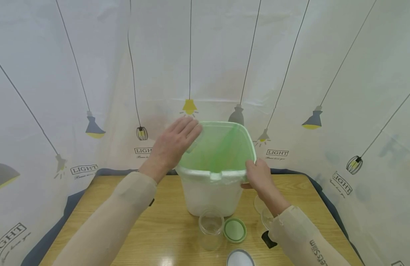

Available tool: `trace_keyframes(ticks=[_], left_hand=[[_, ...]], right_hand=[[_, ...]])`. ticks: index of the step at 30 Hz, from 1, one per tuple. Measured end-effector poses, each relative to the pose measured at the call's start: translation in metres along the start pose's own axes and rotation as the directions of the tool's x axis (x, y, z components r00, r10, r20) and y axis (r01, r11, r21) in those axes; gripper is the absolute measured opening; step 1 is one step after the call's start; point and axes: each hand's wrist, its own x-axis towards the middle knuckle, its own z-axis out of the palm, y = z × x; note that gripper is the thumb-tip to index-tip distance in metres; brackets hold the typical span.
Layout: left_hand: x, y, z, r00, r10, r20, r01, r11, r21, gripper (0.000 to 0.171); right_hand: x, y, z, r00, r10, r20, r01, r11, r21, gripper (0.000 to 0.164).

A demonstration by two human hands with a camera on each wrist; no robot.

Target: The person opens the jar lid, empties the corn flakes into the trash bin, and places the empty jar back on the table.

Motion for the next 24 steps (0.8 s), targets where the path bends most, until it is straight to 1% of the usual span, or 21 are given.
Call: trace_keyframes(ticks=[2,9,11,13,16,18,21,24], left_hand=[[0.0002,0.0000,0.0005,1.000,0.021,-0.005,-0.021,1.000,0.009,0.075],[0.0009,-0.0014,-0.0004,0.998,0.055,-0.002,-0.055,0.997,0.051,0.078],[0.0012,-0.0019,-0.0012,0.998,0.067,-0.012,-0.066,0.996,0.067,0.078],[0.0018,-0.0023,-0.0019,0.997,0.064,-0.039,-0.061,0.996,0.068,0.077],[0.0029,-0.0028,-0.0024,0.994,0.042,-0.101,-0.037,0.998,0.048,0.073],[0.0031,-0.0031,-0.0020,0.992,0.032,-0.123,-0.027,0.999,0.037,0.071],[0.0020,-0.0042,-0.0018,0.992,0.019,-0.126,-0.013,0.999,0.041,0.071],[0.0008,-0.0060,-0.0019,0.994,0.047,-0.103,-0.041,0.997,0.062,0.072]], right_hand=[[-0.0003,-0.0002,0.0000,1.000,-0.001,-0.003,0.001,1.000,-0.002,0.046],[-0.0005,-0.0004,-0.0005,1.000,-0.001,0.000,0.001,1.000,-0.004,0.046],[-0.0007,-0.0007,-0.0006,1.000,-0.001,0.000,0.001,1.000,-0.005,0.046],[-0.0006,-0.0011,-0.0007,1.000,0.001,-0.001,-0.001,1.000,-0.004,0.046],[-0.0007,-0.0014,-0.0009,1.000,0.006,-0.001,-0.006,1.000,0.000,0.047],[-0.0008,-0.0013,-0.0010,1.000,0.009,-0.001,-0.009,1.000,0.003,0.046],[-0.0005,-0.0006,-0.0009,1.000,0.015,0.002,-0.015,1.000,0.008,0.046],[-0.0003,-0.0003,-0.0008,1.000,0.018,0.003,-0.018,1.000,0.010,0.046]])
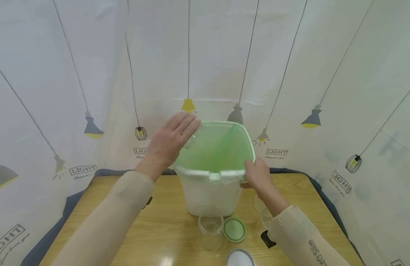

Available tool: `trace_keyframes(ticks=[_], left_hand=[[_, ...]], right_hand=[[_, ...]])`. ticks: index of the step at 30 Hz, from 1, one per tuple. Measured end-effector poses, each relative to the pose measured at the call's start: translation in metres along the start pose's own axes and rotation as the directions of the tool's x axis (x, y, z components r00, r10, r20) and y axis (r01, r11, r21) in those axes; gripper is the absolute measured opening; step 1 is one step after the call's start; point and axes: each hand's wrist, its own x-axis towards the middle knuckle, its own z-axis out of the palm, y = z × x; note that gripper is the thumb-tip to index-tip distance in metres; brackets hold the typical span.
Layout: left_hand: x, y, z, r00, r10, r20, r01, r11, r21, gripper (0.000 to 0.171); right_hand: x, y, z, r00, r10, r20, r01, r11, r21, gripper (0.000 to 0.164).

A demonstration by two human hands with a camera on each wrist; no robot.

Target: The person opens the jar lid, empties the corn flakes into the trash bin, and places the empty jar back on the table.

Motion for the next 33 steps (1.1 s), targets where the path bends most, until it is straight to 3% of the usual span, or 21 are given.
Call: trace_keyframes(ticks=[10,14,22,33], left_hand=[[0.0020,-0.0054,-0.0014,0.999,0.041,0.000,-0.041,0.998,-0.043,0.072],[0.0004,-0.0072,-0.0018,1.000,0.030,0.002,-0.029,0.999,-0.037,0.073],[0.0001,-0.0072,-0.0006,0.997,0.074,0.002,-0.074,0.997,-0.017,0.074],[-0.0034,-0.0039,0.0012,0.999,0.041,-0.003,-0.041,0.999,-0.035,0.075]], right_hand=[[-0.0005,-0.0017,0.0002,1.000,0.009,-0.012,-0.009,1.000,0.000,0.045],[0.0002,-0.0013,0.0012,1.000,0.008,-0.005,-0.008,1.000,0.004,0.045],[0.0015,-0.0004,0.0015,1.000,0.003,-0.013,-0.003,1.000,0.003,0.046],[0.0017,0.0013,0.0010,1.000,-0.001,-0.017,0.001,1.000,0.012,0.047]])
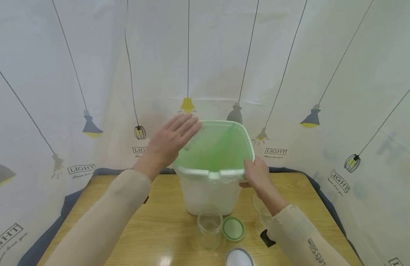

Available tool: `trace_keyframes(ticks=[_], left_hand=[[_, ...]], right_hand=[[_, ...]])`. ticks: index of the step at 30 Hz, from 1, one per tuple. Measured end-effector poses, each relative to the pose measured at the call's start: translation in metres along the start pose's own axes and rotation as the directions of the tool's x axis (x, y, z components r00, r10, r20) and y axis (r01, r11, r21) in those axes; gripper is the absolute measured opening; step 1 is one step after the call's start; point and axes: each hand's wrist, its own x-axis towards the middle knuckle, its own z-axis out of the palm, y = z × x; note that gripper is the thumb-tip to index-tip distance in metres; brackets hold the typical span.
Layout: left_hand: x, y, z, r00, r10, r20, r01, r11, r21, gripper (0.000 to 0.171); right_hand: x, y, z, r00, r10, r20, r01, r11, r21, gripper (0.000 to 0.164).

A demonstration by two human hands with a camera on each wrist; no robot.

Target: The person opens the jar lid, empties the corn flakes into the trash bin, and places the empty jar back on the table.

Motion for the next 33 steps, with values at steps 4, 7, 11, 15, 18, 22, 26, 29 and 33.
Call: trace_keyframes(ticks=[4,7,11,15,18,22,26,29,33], left_hand=[[-0.002,0.000,-0.001,0.999,-0.034,-0.006,0.034,0.999,-0.014,0.071],[-0.004,0.000,0.000,0.998,-0.058,-0.023,0.057,0.998,-0.022,0.068],[-0.006,0.000,0.000,0.994,-0.104,-0.044,0.102,0.994,-0.049,0.064],[-0.008,-0.001,0.000,0.987,-0.150,-0.057,0.145,0.986,-0.080,0.061],[-0.010,-0.002,-0.001,0.979,-0.191,-0.065,0.182,0.975,-0.126,0.064],[-0.014,-0.004,-0.003,0.962,-0.269,-0.043,0.254,0.944,-0.212,0.082],[-0.020,-0.006,-0.005,0.938,-0.346,0.010,0.335,0.901,-0.275,0.089],[-0.024,-0.006,-0.006,0.917,-0.398,0.037,0.388,0.865,-0.319,0.090],[-0.029,-0.006,-0.008,0.874,-0.480,0.075,0.468,0.789,-0.397,0.092]], right_hand=[[0.000,0.000,0.000,1.000,-0.005,-0.002,0.005,1.000,-0.001,0.046],[0.000,0.000,0.000,1.000,-0.007,-0.005,0.007,1.000,-0.001,0.044],[-0.001,0.000,0.000,1.000,-0.016,-0.004,0.016,1.000,0.001,0.044],[-0.002,-0.001,0.000,1.000,-0.018,-0.006,0.018,1.000,0.002,0.044],[-0.002,-0.002,0.000,1.000,-0.011,-0.008,0.011,1.000,0.000,0.045],[-0.002,-0.002,0.000,1.000,-0.011,-0.005,0.011,1.000,0.000,0.046],[-0.001,-0.001,0.001,1.000,-0.015,-0.002,0.015,1.000,0.003,0.047],[0.000,-0.001,0.001,1.000,-0.017,0.000,0.017,1.000,0.002,0.047],[0.000,-0.001,0.000,1.000,-0.016,0.000,0.016,1.000,0.000,0.047]])
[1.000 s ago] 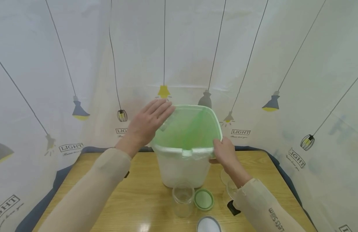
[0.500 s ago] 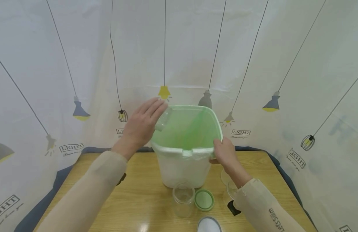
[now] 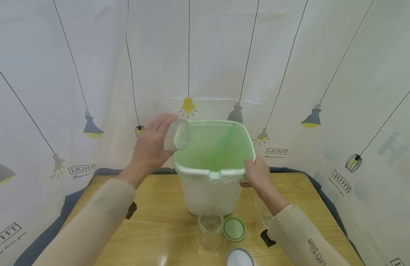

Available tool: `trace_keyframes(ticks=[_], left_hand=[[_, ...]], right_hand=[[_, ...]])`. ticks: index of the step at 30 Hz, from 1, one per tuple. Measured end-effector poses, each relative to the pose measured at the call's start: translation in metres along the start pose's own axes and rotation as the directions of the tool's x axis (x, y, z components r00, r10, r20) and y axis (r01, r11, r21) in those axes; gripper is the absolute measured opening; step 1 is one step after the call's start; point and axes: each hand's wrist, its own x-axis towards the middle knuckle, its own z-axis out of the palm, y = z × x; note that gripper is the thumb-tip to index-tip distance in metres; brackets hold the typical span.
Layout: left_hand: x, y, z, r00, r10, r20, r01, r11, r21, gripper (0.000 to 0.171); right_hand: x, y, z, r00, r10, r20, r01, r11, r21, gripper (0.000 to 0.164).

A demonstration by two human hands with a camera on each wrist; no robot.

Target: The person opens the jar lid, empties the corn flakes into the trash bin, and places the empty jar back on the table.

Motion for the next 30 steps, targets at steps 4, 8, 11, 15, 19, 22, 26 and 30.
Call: trace_keyframes(ticks=[4,8,11,15,19,22,26,30], left_hand=[[-0.007,-0.004,-0.002,0.995,-0.102,0.007,0.103,0.989,-0.110,0.092],[-0.013,-0.011,-0.004,0.984,-0.177,0.008,0.174,0.961,-0.212,0.092],[-0.018,-0.017,-0.004,0.976,-0.220,0.006,0.214,0.944,-0.253,0.094],[-0.027,-0.026,-0.006,0.958,-0.285,0.018,0.279,0.918,-0.283,0.096],[-0.037,-0.033,-0.009,0.927,-0.367,0.077,0.372,0.877,-0.305,0.099],[-0.048,-0.039,-0.009,0.910,-0.397,0.122,0.415,0.850,-0.325,0.100],[-0.067,-0.047,-0.008,0.892,-0.407,0.195,0.451,0.801,-0.394,0.101],[-0.088,-0.052,-0.005,0.879,-0.406,0.249,0.476,0.777,-0.412,0.100]], right_hand=[[0.000,0.000,0.000,1.000,0.000,0.000,0.000,1.000,-0.003,0.046],[0.000,0.001,0.000,1.000,-0.005,0.002,0.005,1.000,-0.009,0.045],[0.000,0.001,0.000,1.000,-0.011,0.002,0.011,1.000,-0.011,0.045],[0.001,0.002,0.001,1.000,-0.010,-0.004,0.010,1.000,-0.010,0.044],[0.002,0.002,0.001,1.000,-0.002,-0.005,0.002,1.000,-0.010,0.045],[0.002,0.002,0.000,1.000,0.002,-0.004,-0.002,1.000,-0.011,0.046],[0.002,0.002,0.000,1.000,0.002,-0.008,-0.003,1.000,-0.012,0.046],[0.002,0.002,0.001,1.000,0.004,-0.012,-0.004,1.000,-0.016,0.046]])
